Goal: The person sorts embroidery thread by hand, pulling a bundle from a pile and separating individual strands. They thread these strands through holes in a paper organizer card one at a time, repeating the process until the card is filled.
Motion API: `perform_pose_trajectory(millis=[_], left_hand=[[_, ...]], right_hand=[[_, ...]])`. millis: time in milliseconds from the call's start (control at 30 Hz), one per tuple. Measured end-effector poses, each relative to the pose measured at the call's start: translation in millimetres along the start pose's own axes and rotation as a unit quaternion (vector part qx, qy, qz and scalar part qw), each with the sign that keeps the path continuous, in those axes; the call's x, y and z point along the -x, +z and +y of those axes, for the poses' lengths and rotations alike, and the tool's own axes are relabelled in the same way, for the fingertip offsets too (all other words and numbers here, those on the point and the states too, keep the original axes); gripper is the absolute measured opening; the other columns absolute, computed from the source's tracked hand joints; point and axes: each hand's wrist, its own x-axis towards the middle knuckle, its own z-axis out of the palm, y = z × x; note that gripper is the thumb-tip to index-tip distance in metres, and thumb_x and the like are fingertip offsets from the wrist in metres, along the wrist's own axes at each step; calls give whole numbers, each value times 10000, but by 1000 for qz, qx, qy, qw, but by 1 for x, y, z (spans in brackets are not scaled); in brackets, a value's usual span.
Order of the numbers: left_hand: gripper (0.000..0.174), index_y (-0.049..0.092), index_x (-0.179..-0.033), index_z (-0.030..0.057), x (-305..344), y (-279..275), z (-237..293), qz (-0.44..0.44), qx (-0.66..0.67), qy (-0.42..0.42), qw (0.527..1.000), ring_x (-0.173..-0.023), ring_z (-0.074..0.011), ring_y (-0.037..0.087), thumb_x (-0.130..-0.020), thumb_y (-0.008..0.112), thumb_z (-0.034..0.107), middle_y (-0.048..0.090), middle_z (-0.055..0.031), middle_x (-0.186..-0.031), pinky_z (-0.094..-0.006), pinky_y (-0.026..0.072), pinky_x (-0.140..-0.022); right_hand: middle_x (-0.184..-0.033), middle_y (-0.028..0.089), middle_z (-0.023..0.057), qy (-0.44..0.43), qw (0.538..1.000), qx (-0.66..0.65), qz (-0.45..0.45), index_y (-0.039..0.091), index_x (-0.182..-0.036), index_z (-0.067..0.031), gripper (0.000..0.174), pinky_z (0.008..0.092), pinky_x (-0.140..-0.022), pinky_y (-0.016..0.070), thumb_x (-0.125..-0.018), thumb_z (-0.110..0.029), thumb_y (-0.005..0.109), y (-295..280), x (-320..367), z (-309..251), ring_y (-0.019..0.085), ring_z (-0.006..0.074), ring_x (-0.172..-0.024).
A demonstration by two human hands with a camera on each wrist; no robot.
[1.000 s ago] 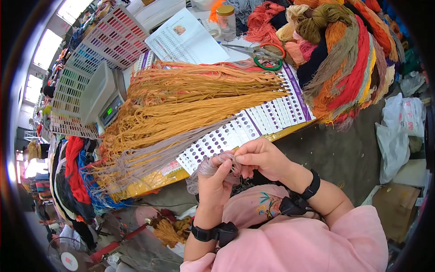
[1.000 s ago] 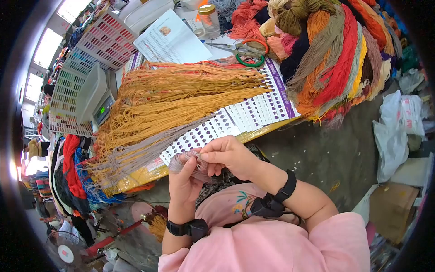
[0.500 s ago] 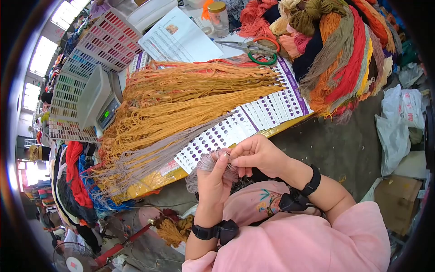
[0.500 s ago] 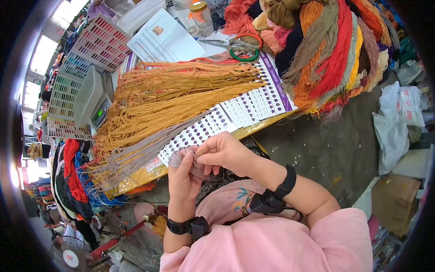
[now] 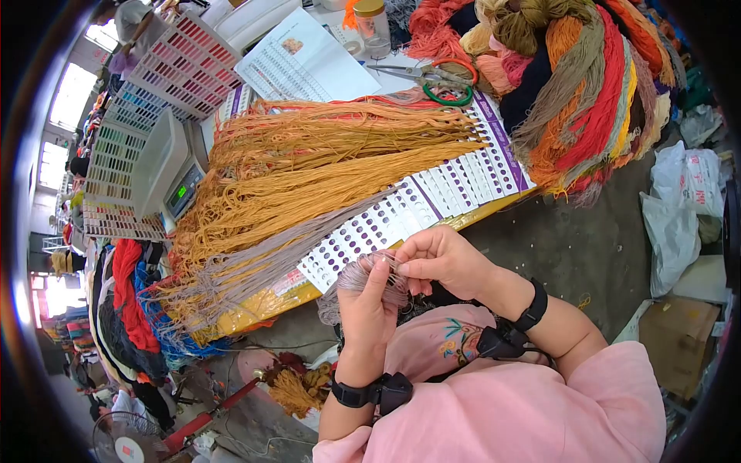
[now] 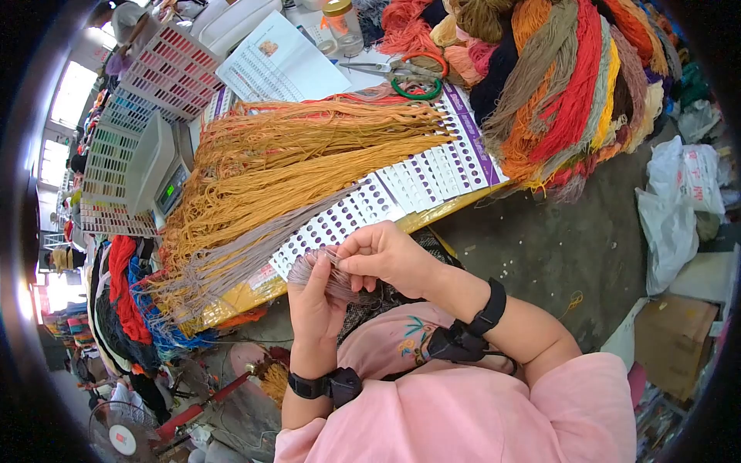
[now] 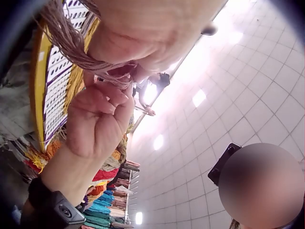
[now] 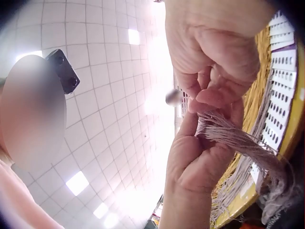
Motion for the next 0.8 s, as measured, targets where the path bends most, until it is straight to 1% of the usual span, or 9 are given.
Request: perform_pose_trajectory(millis=[200, 367, 500, 567, 633, 700, 733, 767, 800], left_hand=[[158, 483, -893, 6, 0, 19, 9, 71, 20, -7, 997, -607, -109, 501, -869, 406, 142, 522, -40, -714, -232, 425, -554], [144, 414, -790, 45, -1, -53, 50, -25, 406, -71, 911, -425, -46, 261, -878, 339, 131, 280, 45, -528, -193, 255, -391], [250, 327, -598, 108, 33, -193, 111, 139, 415, 22, 899, -403, -58, 208, -847, 349, 94, 232, 46, -513, -194, 192, -358], [294, 288, -561, 129, 76, -332, 145, 239, 317, 82, 914, -419, -67, 203, -841, 375, 100, 210, 47, -506, -210, 183, -382], [226, 383, -581, 72, 131, -421, 171, 417, -35, 108, 902, -454, -136, 319, -804, 393, 110, 339, 4, -539, -282, 265, -442], [151, 505, -606, 8, 194, -465, 197, 448, -485, 79, 747, -484, -149, 433, -709, 455, 107, 498, -12, -574, -281, 355, -491], [99, 515, -602, 13, 213, -492, 212, 399, -634, 67, 659, -497, -104, 426, -651, 509, 98, 521, 20, -582, -226, 346, -500], [148, 534, -671, 1, 209, -486, 219, 328, -805, 56, 491, -499, -134, 458, -693, 497, 143, 526, -16, -579, -238, 370, -495], [210, 552, -740, -11, 196, -473, 227, 228, -926, 19, 300, -501, -164, 490, -734, 485, 188, 532, -52, -576, -250, 393, -490]], right_hand=[[-612, 519, 11, -36, 994, -99, -31, 551, -780, -15, 47, 176, -441, 349, -758, -53, 537, -2, -2, 7, 465, 64, -505], [-663, 512, 32, -111, 974, -195, 16, 534, -825, -28, 65, 170, -427, 297, -769, -46, 508, -35, 11, -16, 422, 56, -514], [-1026, 489, 100, -246, 873, -419, -35, 504, -889, -15, 127, 190, -485, 423, -787, 11, 433, -117, 60, -81, 500, 89, -725], [-840, 453, 63, -278, 821, -478, -142, 411, -830, -15, 47, 291, -636, 469, -791, 7, 429, -146, 94, -108, 497, 135, -745], [-714, 402, 37, -374, 866, -331, 11, 392, -781, -26, 70, 319, -735, 447, -776, 31, 431, -184, 135, -136, 497, 148, -736], [-699, 442, 46, -468, 861, -164, 117, 421, -762, -20, 77, 319, -792, 414, -771, 55, 406, -255, 178, -172, 495, 159, -719], [-733, 473, 65, -491, 767, 166, 378, 440, -748, -12, 85, 325, -804, 410, -765, 61, 401, -246, 189, -181, 500, 170, -729], [-767, 503, 85, -420, 531, 466, 570, 458, -735, -4, 98, 332, -816, 406, -759, 68, 396, -233, 202, -193, 505, 181, -738], [-796, 513, 92, -479, 612, 390, 494, 476, -762, -2, 98, 325, -809, 410, -754, 65, 404, -238, 214, -211, 509, 186, -764]])
